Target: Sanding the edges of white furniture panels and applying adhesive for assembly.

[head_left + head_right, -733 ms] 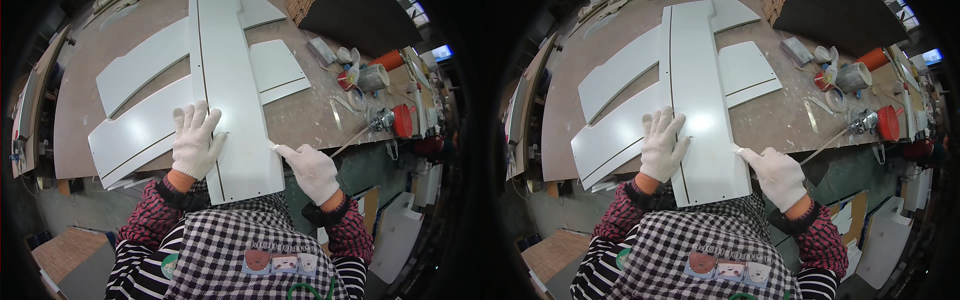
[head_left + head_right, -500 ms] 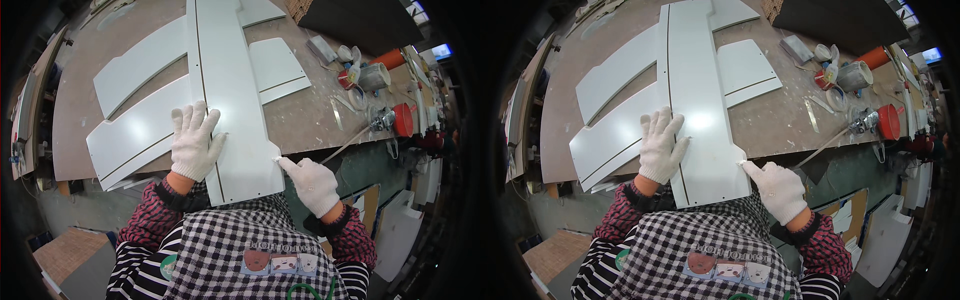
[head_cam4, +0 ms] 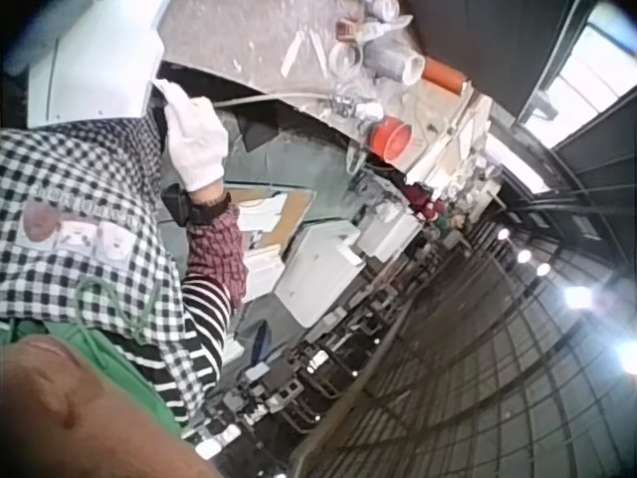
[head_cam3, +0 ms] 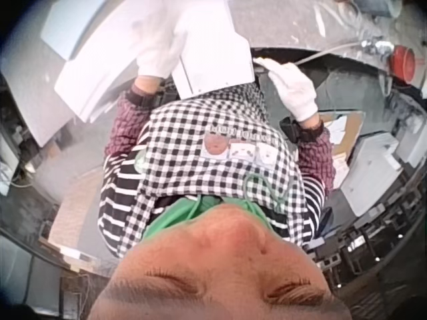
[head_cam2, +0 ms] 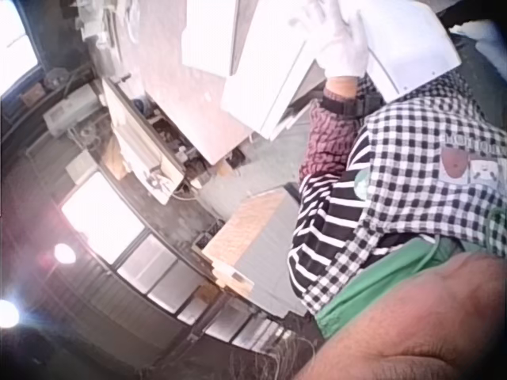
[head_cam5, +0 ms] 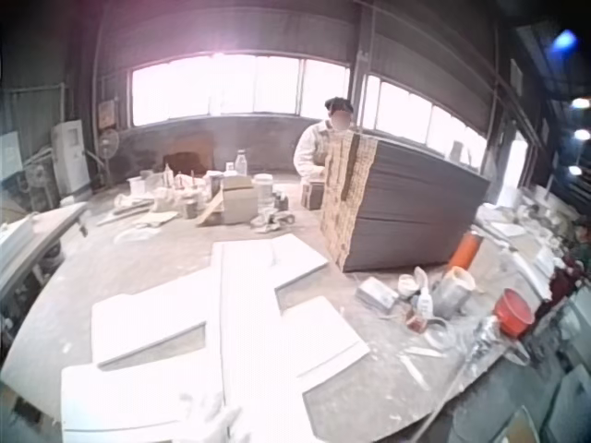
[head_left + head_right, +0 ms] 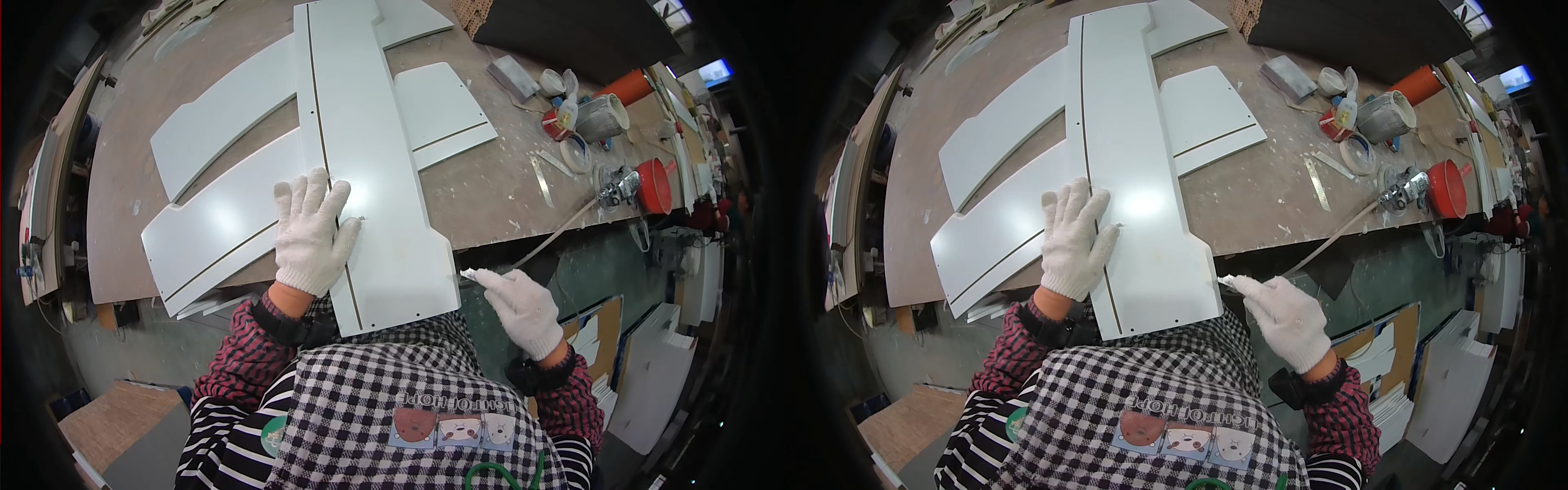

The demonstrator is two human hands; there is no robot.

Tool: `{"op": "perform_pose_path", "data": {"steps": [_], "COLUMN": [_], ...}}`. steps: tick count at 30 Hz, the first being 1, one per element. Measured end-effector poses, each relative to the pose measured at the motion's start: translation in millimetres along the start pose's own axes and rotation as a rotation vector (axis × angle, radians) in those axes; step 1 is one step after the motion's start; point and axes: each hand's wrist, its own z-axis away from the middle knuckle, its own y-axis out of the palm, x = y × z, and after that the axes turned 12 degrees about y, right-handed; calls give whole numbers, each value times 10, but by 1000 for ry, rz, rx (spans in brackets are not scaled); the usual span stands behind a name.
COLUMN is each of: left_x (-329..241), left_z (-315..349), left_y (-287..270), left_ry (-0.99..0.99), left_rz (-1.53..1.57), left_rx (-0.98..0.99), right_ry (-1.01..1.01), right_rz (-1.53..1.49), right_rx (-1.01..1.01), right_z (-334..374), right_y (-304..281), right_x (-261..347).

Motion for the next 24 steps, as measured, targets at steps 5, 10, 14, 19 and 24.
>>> {"op": "perform_pose_path", "data": {"steps": [5, 10, 14, 19, 24], "left_x": [-27, -59, -4, -1, -39], "left_z": [6, -36, 19, -5, -15], "left_y": [5, -30, 38, 52, 21], "left_ry": [-23, -44, -7, 28, -8], "left_rz": [-19, -2, -53, -72, -34], "left_rx": [38, 79, 11, 5, 18], "right_ry": [25, 40, 63, 300, 458], "right_rz": [-233, -219, -148, -662, -1008], "right_rx": [32, 61, 213, 197, 189], "right_z": [-201, -234, -19, 118, -106], "right_y": [115, 175, 77, 67, 257], "right_x": [-15, -32, -173, -324, -260]}}
